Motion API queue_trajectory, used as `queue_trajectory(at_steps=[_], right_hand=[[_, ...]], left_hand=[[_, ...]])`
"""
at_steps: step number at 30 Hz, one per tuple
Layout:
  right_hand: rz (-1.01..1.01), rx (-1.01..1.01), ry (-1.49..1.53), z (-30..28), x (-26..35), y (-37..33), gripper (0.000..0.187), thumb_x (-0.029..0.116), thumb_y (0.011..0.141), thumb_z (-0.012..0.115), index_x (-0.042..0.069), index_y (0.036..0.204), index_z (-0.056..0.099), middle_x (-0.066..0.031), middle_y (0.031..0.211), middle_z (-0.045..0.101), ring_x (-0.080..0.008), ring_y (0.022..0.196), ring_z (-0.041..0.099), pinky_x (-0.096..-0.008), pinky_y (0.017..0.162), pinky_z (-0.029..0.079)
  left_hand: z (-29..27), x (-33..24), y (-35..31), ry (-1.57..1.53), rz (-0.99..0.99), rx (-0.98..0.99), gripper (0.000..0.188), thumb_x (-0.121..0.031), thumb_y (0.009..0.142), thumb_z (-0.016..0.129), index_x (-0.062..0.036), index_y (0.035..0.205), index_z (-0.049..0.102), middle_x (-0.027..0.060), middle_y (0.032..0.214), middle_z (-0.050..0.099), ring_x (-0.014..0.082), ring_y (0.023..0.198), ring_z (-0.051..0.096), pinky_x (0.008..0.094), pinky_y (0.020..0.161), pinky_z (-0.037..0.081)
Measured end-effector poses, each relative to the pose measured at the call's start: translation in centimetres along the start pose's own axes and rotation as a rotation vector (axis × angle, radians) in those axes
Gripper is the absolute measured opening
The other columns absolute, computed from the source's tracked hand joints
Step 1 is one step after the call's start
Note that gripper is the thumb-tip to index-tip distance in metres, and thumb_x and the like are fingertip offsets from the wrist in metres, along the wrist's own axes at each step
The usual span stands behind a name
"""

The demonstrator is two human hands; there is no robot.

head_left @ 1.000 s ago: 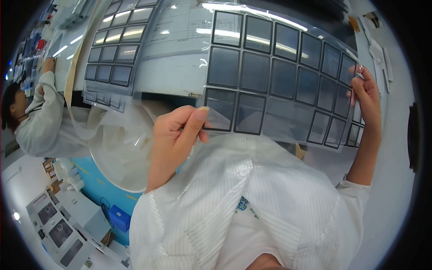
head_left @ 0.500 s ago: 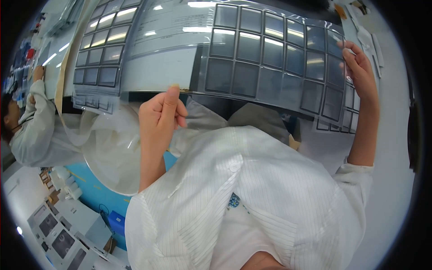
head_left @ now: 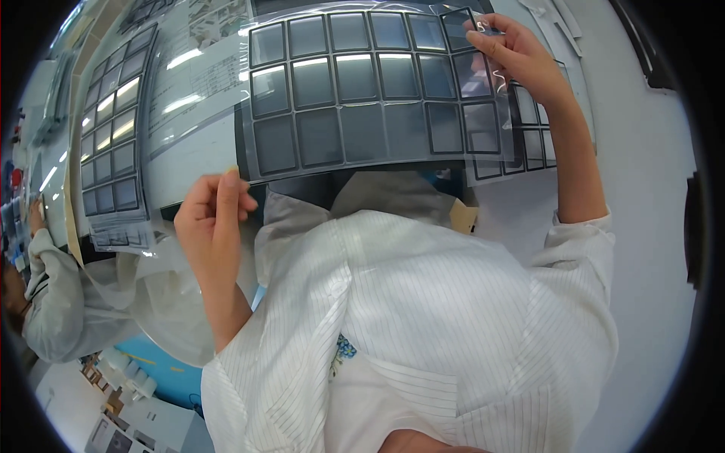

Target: Inspecting small electronic components in a grid tray and applying protective plastic film.

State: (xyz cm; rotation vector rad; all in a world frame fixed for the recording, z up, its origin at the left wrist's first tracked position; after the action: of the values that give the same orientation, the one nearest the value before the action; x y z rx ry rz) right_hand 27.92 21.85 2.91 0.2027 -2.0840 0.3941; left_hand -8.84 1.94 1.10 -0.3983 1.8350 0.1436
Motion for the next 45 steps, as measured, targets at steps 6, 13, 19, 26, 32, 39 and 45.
queue_trajectory(at_steps=[6, 13, 19, 26, 32, 39, 45], right_hand=[[-0.219, -0.08, -0.05, 0.7, 2.8, -1.6, 0.033, 0.028, 0.096, 0.061, 0.006, 0.12, 0.058, 0.0018, 0.069, 0.06, -0.0014, 0.054, 0.051, -0.0162, 0.047, 0.037], [-0.3, -0.123, 0.352, 0.9, 4.4, -3.1, 0.023, 0.014, 0.1, 0.053, 0.004, 0.121, 0.047, -0.0043, 0.07, 0.065, -0.0101, 0.047, 0.057, -0.0208, 0.042, 0.043], [-0.294, -0.023, 0.473, 1.6, 3.5, -1.9, 0.026, 0.018, 0.101, 0.053, 0.003, 0.122, 0.047, -0.0039, 0.072, 0.065, -0.0095, 0.048, 0.058, -0.02, 0.042, 0.043], [-0.322, -0.003, 0.463, 2.1, 4.1, -1.5, 0.026, 0.017, 0.101, 0.052, 0.004, 0.122, 0.047, -0.0023, 0.072, 0.064, -0.0078, 0.048, 0.057, -0.0192, 0.042, 0.042], [-0.846, 0.101, 0.401, 1.1, 3.8, -1.4, 0.023, 0.016, 0.1, 0.053, 0.004, 0.12, 0.049, -0.002, 0.072, 0.064, -0.0069, 0.05, 0.056, -0.0186, 0.043, 0.042], [-0.29, -0.232, 0.361, -4.6, 2.7, -4.6, 0.017, 0.015, 0.098, 0.058, 0.002, 0.109, 0.057, -0.003, 0.07, 0.066, -0.0054, 0.052, 0.057, -0.0177, 0.046, 0.044], [-0.119, -0.385, 0.098, -13.5, -2.8, -7.2, 0.016, 0.017, 0.096, 0.061, 0.003, 0.104, 0.059, -0.0022, 0.068, 0.064, -0.0051, 0.054, 0.057, -0.0182, 0.046, 0.042]], left_hand=[[1.2, -1.0, 3.4, 0.359, 0.423, -0.117, 0.028, -0.024, 0.093, 0.067, -0.001, 0.108, 0.066, 0.0078, 0.103, 0.066, 0.0159, 0.095, 0.057, 0.0267, 0.084, 0.044], [1.1, 0.3, 6.9, 0.165, 0.29, -0.043, 0.036, -0.026, 0.092, 0.068, -0.0033, 0.119, 0.063, 0.0083, 0.113, 0.066, 0.017, 0.099, 0.058, 0.0281, 0.09, 0.043], [1.8, 0.5, 6.6, -0.012, 0.262, 0.012, 0.026, -0.018, 0.092, 0.069, 0.0001, 0.108, 0.059, 0.0065, 0.107, 0.066, 0.0107, 0.094, 0.058, 0.0227, 0.084, 0.046], [2.7, 0.0, 6.9, 0.078, 0.285, -0.056, 0.027, -0.015, 0.09, 0.07, 0.0015, 0.109, 0.059, 0.0039, 0.091, 0.063, 0.0065, 0.076, 0.052, 0.0183, 0.07, 0.043], [3.1, 0.2, 7.8, 0.348, 0.334, -0.125, 0.018, -0.016, 0.091, 0.069, 0.001, 0.096, 0.064, -0.0019, 0.076, 0.056, 0.0053, 0.066, 0.044, 0.0186, 0.062, 0.039], [5.2, -2.0, 5.2, -0.025, 0.295, -0.04, 0.014, -0.015, 0.096, 0.063, -0.0016, 0.092, 0.061, -0.0032, 0.076, 0.055, 0.0032, 0.069, 0.047, 0.0181, 0.062, 0.038], [13.2, -5.9, 2.7, -0.095, 0.305, 0.341, 0.013, -0.014, 0.096, 0.062, -0.0024, 0.089, 0.06, -0.0035, 0.072, 0.054, 0.0026, 0.065, 0.046, 0.0176, 0.059, 0.036]])
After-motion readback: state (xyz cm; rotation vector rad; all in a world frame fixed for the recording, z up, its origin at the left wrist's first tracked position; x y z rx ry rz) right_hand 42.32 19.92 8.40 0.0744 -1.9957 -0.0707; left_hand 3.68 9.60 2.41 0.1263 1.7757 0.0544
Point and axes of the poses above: each hand's wrist, its own y-axis towards the middle knuckle, its own z-axis out of the palm, x = y × z, the point moved 3 cm from there along y, towards the middle knuckle
